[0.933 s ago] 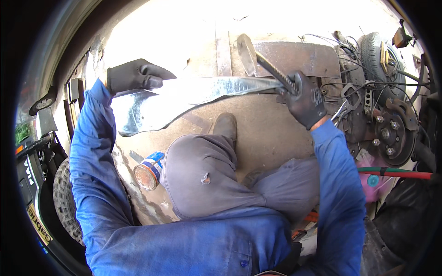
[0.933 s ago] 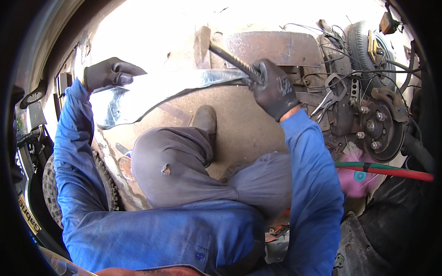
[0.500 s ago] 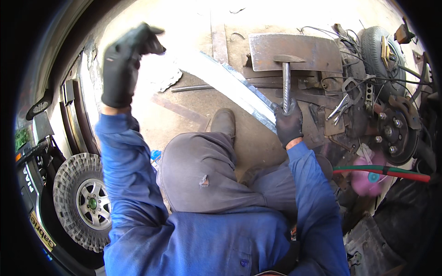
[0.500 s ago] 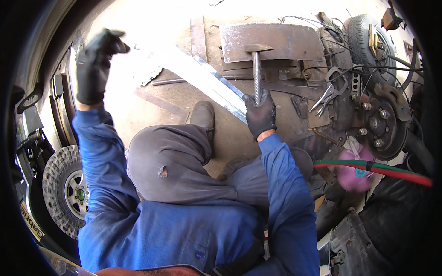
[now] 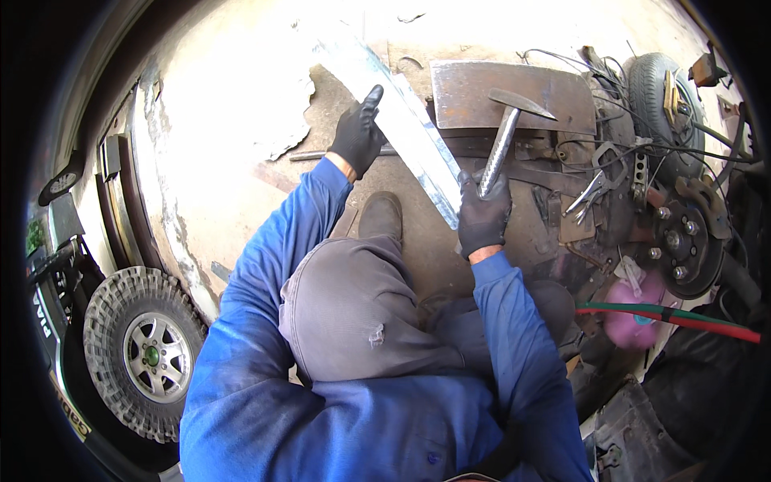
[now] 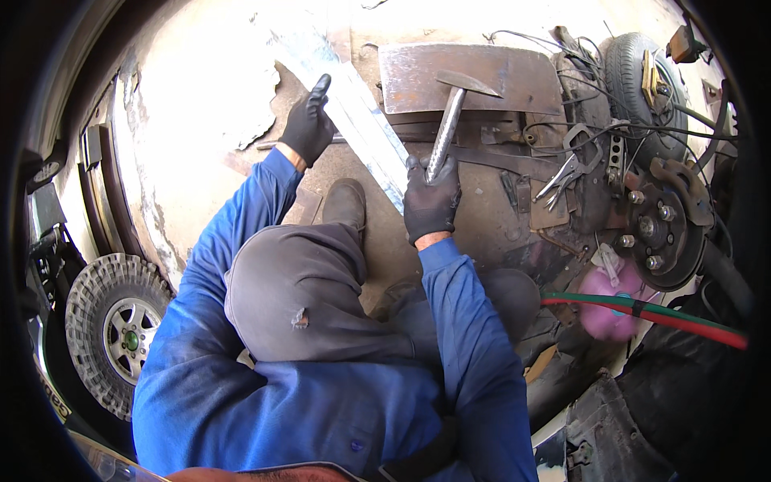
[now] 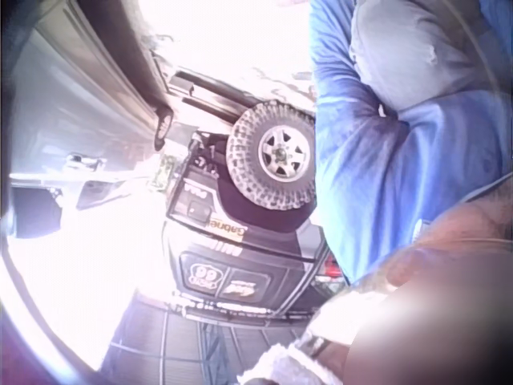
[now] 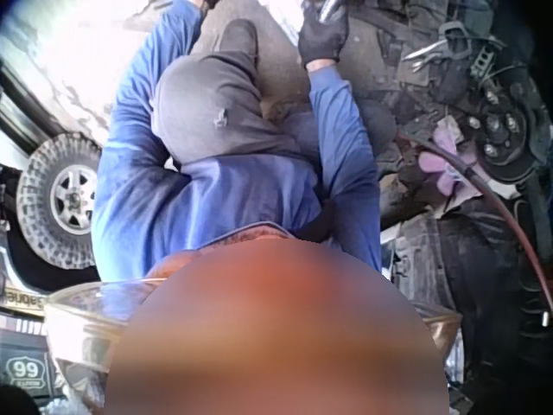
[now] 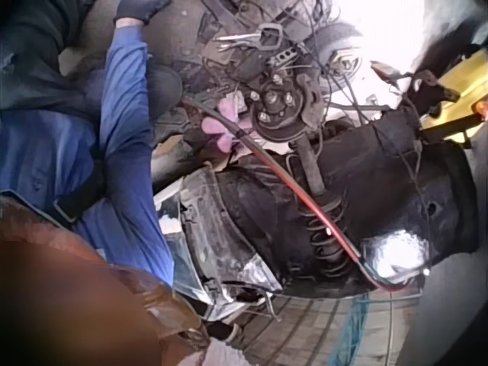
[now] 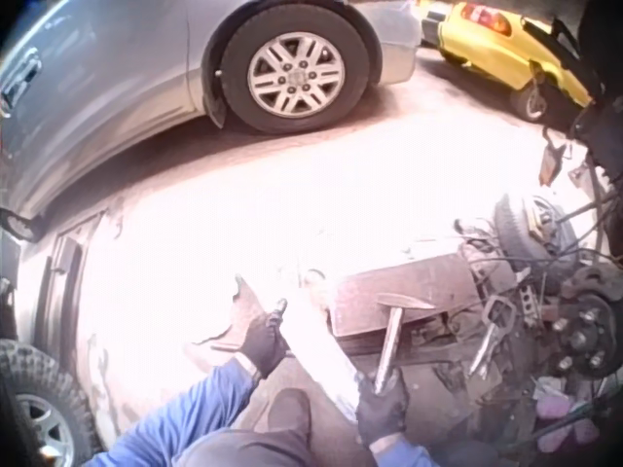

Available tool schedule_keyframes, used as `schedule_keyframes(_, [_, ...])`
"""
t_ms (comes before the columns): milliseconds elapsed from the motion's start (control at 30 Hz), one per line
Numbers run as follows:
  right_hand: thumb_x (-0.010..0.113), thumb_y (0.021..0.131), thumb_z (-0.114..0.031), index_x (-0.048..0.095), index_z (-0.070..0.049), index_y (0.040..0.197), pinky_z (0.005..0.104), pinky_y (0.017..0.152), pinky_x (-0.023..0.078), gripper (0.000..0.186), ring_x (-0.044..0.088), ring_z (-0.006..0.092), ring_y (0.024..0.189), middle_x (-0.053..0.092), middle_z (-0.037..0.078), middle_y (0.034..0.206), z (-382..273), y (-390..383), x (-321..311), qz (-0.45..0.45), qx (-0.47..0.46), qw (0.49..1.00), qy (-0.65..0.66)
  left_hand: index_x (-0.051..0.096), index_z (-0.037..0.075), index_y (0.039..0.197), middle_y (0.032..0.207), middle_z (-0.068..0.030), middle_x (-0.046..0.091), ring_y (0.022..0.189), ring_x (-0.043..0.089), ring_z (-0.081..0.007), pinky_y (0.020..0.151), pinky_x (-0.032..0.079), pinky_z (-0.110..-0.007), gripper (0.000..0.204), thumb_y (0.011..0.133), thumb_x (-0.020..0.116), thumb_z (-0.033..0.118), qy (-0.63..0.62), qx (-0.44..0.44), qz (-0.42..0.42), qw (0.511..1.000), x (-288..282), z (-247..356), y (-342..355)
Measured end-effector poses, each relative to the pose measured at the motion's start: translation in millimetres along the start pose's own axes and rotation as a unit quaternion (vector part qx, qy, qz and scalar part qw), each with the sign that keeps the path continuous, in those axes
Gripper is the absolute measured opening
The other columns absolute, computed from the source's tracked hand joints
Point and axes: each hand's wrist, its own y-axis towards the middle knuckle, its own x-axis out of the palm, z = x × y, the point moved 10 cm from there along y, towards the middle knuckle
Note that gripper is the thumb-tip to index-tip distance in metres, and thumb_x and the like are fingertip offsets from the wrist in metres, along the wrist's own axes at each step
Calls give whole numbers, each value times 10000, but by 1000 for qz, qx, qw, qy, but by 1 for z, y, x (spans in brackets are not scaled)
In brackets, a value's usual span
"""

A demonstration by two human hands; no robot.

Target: The person hammers a metal panel on a workbench, then uses tin snips to trim its edge. They fit the panel into the car's front frame, use an angle grinder to smooth the edge, and reposition the panel for final alignment.

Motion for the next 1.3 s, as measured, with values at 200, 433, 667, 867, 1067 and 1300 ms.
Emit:
schedule_keyframes(200, [739, 991, -87, 561, -10, 1018, 387, 702, 529, 195, 648, 204, 741, 669, 107, 825, -15, -2, 24, -22, -11, 1000, -13, 691, -28, 1219, 907, -104, 731, 778, 670, -206, 724, 533, -369, 315, 1002, 675, 201, -407, -374, 71, 830, 21, -16, 52])
schedule_keyframes(433, [697, 1022, -92, 590, -1, 1098, 346, 733, 546, 159, 690, 160, 792, 714, 120, 874, -18, -9, -8, -71, 3, 996, -61, 722, -61, 1149, 990, -182, 770, 864, 713, -244, 825, 557, -385, 341, 971, 641, 218, -180, -141, -18, 973, 15, -7, 157])
schedule_keyframes(667, [568, 1025, -19, 465, 18, 1570, 404, 1039, 557, 556, 700, 370, 1253, 626, 309, 1429, -71, 5, -15, -79, -232, 957, -156, 716, -38, 1249, 1122, -245, 772, 1004, 749, -367, 926, 566, -407, 457, 923, 653, 277, -94, -78, -64, 990, 51, -2, 220])
schedule_keyframes(867, [522, 1045, -51, 429, -1, 1614, 432, 1035, 550, 578, 685, 409, 1255, 605, 312, 1457, -89, 17, 12, -84, -289, 939, -167, 690, -102, 1188, 996, -222, 769, 840, 735, -286, 789, 576, -399, 426, 954, 670, 254, -171, -211, -82, 959, 50, -22, 178])
schedule_keyframes(1067, [475, 1094, -29, 417, 27, 1622, 339, 1008, 543, 534, 668, 198, 1221, 631, 228, 1464, -85, 31, 36, -133, -201, 945, -221, 717, -77, 1141, 953, -218, 772, 830, 742, -289, 772, 563, -389, 344, 927, 663, 186, -280, -209, 105, 931, 24, -19, 150])
schedule_keyframes(1300, [491, 1084, -56, 444, -36, 1621, 378, 924, 566, 540, 707, 253, 1109, 715, 237, 1302, -128, 14, 20, -127, -251, 927, -247, 706, -106, 1142, 950, -231, 765, 852, 746, -284, 767, 559, -382, 359, 915, 643, 165, -297, -252, 104, 915, 19, -14, 135])
